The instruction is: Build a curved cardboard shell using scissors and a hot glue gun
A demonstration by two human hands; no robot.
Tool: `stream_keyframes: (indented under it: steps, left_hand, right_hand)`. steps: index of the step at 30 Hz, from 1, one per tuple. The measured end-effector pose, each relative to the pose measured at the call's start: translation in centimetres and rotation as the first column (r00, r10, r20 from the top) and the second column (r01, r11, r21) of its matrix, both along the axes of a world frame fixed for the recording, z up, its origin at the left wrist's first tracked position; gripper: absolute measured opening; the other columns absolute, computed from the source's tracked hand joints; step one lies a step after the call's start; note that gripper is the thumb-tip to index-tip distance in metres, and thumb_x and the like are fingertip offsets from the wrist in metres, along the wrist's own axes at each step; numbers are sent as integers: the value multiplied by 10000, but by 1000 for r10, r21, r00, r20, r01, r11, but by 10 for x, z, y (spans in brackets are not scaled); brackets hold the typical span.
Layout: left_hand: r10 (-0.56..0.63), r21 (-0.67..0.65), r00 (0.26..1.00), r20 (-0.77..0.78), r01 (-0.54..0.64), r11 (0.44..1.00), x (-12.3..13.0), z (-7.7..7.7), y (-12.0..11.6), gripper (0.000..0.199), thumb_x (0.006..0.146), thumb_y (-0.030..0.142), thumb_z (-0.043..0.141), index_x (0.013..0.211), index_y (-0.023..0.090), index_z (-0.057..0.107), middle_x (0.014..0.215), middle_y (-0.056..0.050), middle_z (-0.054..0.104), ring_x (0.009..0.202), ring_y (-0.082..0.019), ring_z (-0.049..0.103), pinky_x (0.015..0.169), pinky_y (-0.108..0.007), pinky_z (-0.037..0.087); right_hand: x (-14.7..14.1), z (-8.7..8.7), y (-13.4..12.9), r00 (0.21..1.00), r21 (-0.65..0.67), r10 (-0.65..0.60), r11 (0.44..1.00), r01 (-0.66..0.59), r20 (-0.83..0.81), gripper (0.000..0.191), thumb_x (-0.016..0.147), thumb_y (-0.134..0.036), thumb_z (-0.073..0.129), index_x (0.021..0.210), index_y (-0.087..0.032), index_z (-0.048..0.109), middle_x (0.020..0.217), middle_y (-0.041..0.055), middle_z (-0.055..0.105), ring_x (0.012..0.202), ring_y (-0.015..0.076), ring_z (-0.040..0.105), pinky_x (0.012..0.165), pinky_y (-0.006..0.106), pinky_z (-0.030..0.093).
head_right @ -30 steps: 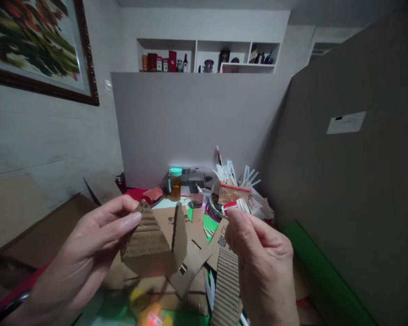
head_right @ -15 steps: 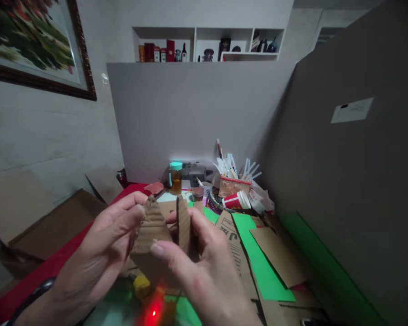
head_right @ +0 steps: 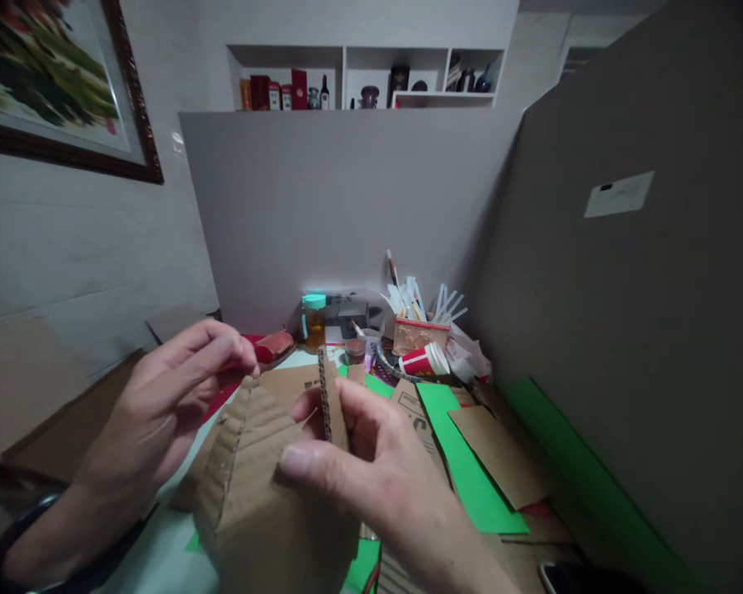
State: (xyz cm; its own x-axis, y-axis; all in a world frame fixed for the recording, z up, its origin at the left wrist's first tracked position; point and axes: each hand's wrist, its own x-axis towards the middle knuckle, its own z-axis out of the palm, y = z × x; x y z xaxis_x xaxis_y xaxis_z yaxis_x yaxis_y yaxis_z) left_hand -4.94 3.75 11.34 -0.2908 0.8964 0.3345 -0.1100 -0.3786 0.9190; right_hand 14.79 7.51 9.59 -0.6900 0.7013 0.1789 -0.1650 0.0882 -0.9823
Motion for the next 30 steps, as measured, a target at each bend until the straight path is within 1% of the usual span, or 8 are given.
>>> stream_keyframes:
  steps: [6, 10, 14, 16, 19, 23, 27, 30]
  left_hand:
    - [-63, -4, 998, -27, 63, 998, -4, 3, 2, 255, 881, 244, 640, 655, 175, 546, 630, 33, 512, 589, -86, 469, 571, -170, 394]
    - [-60, -4, 997, -42, 60, 998, 1, -2, -2, 391, 906, 338, 629, 599, 181, 444, 554, 62, 346, 481, -75, 264, 440, -184, 250]
    - [-29, -6, 998, -49, 28, 1000, 5, -5, -5, 488, 888, 396, 650, 533, 185, 391, 496, 64, 295, 455, -80, 206, 413, -214, 198]
    - [-22, 16, 999, -41, 23, 1000, 8, -6, -5, 503, 892, 404, 642, 510, 184, 400, 481, 54, 331, 455, -83, 259, 430, -204, 260]
    - [-12, 47, 995, -98, 17, 999, 14, -5, -5, 268, 859, 375, 695, 682, 200, 598, 674, 20, 543, 648, -106, 498, 608, -174, 418]
    - [-213, -58, 977, -4, 212, 976, 20, -1, -13, 190, 870, 417, 651, 906, 230, 668, 945, -31, 640, 865, -177, 588, 749, -236, 494]
    - [-305, -92, 952, -14, 302, 949, 19, 2, -19, 154, 856, 368, 683, 876, 216, 701, 918, -40, 681, 821, -179, 618, 729, -248, 501]
    - [-325, -105, 944, -59, 318, 942, 15, 2, -19, 110, 853, 329, 698, 885, 226, 721, 823, -13, 664, 759, -151, 596, 687, -221, 489]
  right_hand:
    - [1, 0, 3, 1000, 3, -8, 1000, 8, 2, 341, 812, -460, 762, 976, -206, 603, 867, -4, 520, 812, 150, 470, 693, 241, 358]
    - [1, -1, 3, 1000, -8, 14, 1000, -14, -24, 330, 817, -449, 759, 971, -206, 598, 869, -4, 523, 814, 149, 464, 691, 236, 350]
    - [3, -1, 2, 997, -4, -30, 1000, 30, -69, 303, 831, -427, 754, 961, -207, 591, 841, -17, 511, 772, 125, 448, 661, 213, 347]
    - [3, -1, 1, 991, 2, -71, 997, 72, -109, 262, 845, -390, 753, 948, -211, 591, 822, -25, 519, 749, 110, 453, 652, 195, 356]
    - [0, 0, 2, 975, 20, -128, 991, 134, -180, 221, 860, -352, 746, 904, -207, 585, 790, -32, 526, 729, 101, 459, 648, 179, 370]
    - [-4, -2, 1, 944, 107, -255, 954, 281, -208, 206, 851, -329, 759, 854, -204, 595, 752, -42, 537, 684, 86, 462, 600, 151, 376]
    - [-5, -1, -5, 905, 185, -347, 900, 395, -246, 182, 851, -323, 763, 841, -215, 616, 758, -45, 584, 672, 74, 505, 598, 124, 411]
    - [-4, 3, -10, 911, 117, -330, 923, 366, -246, 181, 814, -313, 785, 838, -222, 630, 749, -47, 597, 659, 71, 506, 598, 117, 421]
